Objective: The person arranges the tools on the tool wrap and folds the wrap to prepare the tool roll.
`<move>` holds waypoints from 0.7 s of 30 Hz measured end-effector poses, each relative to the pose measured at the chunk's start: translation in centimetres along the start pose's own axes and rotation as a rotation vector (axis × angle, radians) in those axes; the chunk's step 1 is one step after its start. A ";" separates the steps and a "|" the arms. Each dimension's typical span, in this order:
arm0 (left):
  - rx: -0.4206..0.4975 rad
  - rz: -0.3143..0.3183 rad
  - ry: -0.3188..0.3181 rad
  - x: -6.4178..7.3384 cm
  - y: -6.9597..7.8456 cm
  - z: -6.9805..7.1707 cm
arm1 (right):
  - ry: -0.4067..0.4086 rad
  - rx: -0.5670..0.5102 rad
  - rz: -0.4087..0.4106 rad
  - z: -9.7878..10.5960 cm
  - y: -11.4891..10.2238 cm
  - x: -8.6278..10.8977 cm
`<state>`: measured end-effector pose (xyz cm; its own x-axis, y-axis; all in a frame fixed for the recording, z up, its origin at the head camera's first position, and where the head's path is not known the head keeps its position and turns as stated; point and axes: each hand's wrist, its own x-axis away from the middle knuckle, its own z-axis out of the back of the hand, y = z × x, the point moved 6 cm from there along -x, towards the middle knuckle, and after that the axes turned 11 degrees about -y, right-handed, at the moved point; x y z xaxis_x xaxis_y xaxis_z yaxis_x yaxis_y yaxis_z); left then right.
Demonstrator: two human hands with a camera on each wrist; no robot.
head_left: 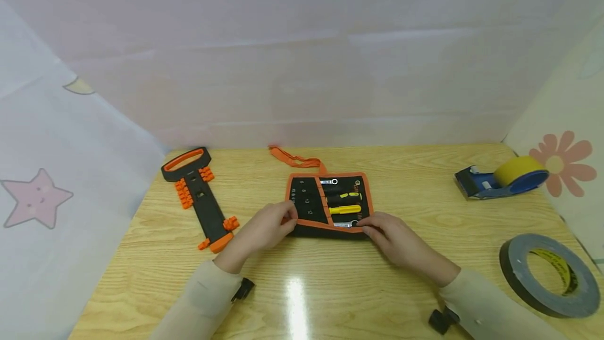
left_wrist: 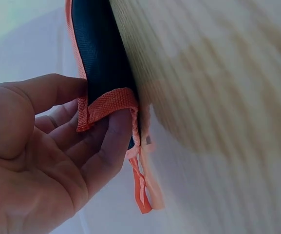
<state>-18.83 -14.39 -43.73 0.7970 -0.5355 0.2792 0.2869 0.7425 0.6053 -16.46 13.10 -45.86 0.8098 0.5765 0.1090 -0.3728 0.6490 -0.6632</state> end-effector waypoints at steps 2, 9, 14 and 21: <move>0.004 0.009 -0.002 -0.1 0.1 0.1 | 0.005 0.007 0.005 0.1 0.0 -0.1; 0.001 0.030 -0.016 -0.7 0.1 0.3 | -0.007 0.021 -0.007 0.3 0.1 -0.5; -0.007 0.052 -0.022 -1.0 0.0 0.5 | -0.018 0.015 -0.002 0.4 0.0 -0.6; -0.007 0.087 -0.032 -1.5 -0.2 0.7 | -0.001 0.078 0.058 0.7 -0.4 -0.1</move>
<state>-20.46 -14.04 -43.79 0.8021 -0.4808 0.3541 0.2207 0.7897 0.5724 -16.70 13.17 -45.11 0.7856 0.6145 0.0725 -0.4531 0.6511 -0.6089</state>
